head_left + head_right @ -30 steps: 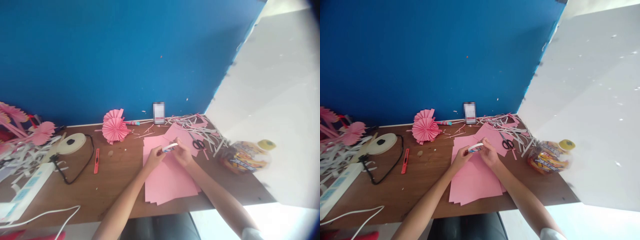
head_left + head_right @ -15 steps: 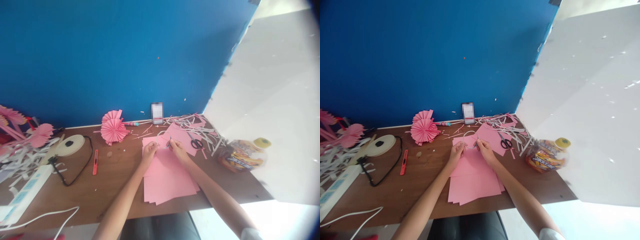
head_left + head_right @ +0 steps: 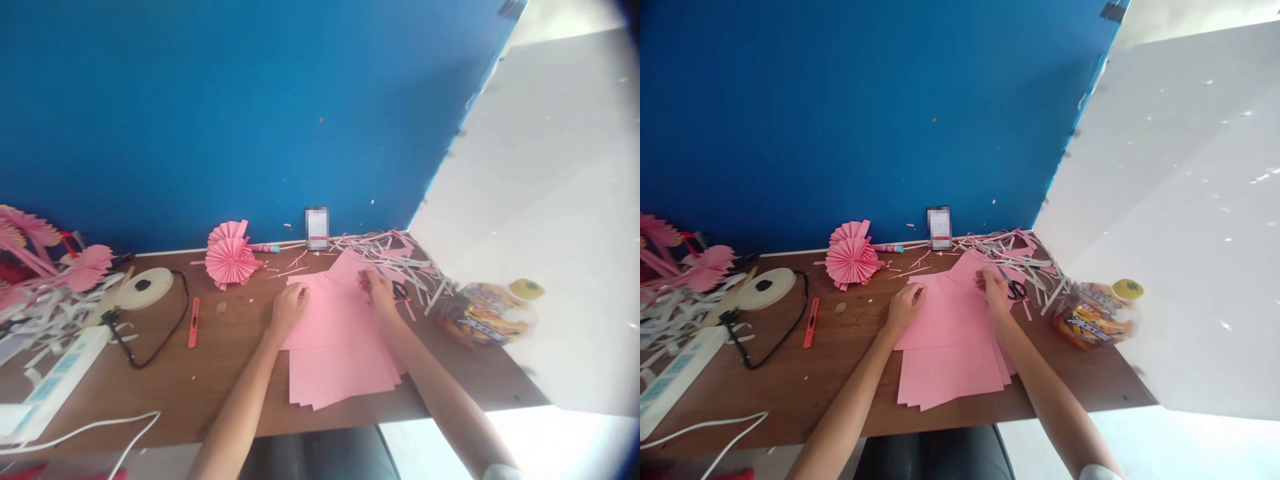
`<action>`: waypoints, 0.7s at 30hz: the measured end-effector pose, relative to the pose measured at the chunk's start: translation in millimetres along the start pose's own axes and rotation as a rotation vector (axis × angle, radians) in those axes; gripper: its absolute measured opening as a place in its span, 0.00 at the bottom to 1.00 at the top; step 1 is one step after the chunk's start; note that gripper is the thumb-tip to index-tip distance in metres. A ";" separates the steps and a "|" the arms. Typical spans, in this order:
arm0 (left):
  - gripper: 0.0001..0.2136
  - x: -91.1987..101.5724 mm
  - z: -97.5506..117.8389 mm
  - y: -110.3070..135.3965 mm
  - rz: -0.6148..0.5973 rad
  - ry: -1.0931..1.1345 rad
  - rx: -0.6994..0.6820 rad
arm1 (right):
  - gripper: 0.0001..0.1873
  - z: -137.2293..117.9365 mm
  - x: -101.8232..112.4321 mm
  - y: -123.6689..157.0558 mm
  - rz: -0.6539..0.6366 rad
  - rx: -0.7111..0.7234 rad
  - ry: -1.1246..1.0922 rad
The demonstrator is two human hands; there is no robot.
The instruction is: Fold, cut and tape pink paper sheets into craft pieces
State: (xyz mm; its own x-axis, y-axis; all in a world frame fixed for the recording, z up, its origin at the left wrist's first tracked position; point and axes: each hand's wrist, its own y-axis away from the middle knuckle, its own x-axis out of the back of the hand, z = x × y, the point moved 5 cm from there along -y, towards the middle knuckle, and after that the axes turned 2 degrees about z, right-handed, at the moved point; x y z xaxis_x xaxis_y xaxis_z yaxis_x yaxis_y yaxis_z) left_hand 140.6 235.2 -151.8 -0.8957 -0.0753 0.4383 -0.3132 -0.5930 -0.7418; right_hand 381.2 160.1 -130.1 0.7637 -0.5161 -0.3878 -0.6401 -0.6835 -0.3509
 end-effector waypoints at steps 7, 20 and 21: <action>0.22 -24.1 7.5 5.1 -0.232 -0.211 -0.265 | 0.21 3.5 34.3 -20.4 0.126 -0.175 -0.293; 0.16 -30.1 17.1 7.4 -0.290 -0.234 -0.316 | 0.16 3.3 7.6 -8.4 -0.089 0.345 0.676; 0.16 -30.1 17.9 7.7 -0.293 -0.227 -0.315 | 0.17 4.3 6.8 -8.0 -0.111 0.363 0.739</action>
State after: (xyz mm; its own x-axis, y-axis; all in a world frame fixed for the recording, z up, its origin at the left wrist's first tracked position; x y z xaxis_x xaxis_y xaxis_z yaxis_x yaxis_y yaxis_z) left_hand 170.8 218.5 -161.6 -0.6746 -0.1352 0.7257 -0.6540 -0.3466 -0.6725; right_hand 391.2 164.3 -133.6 0.6011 -0.7482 0.2809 -0.4486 -0.6068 -0.6562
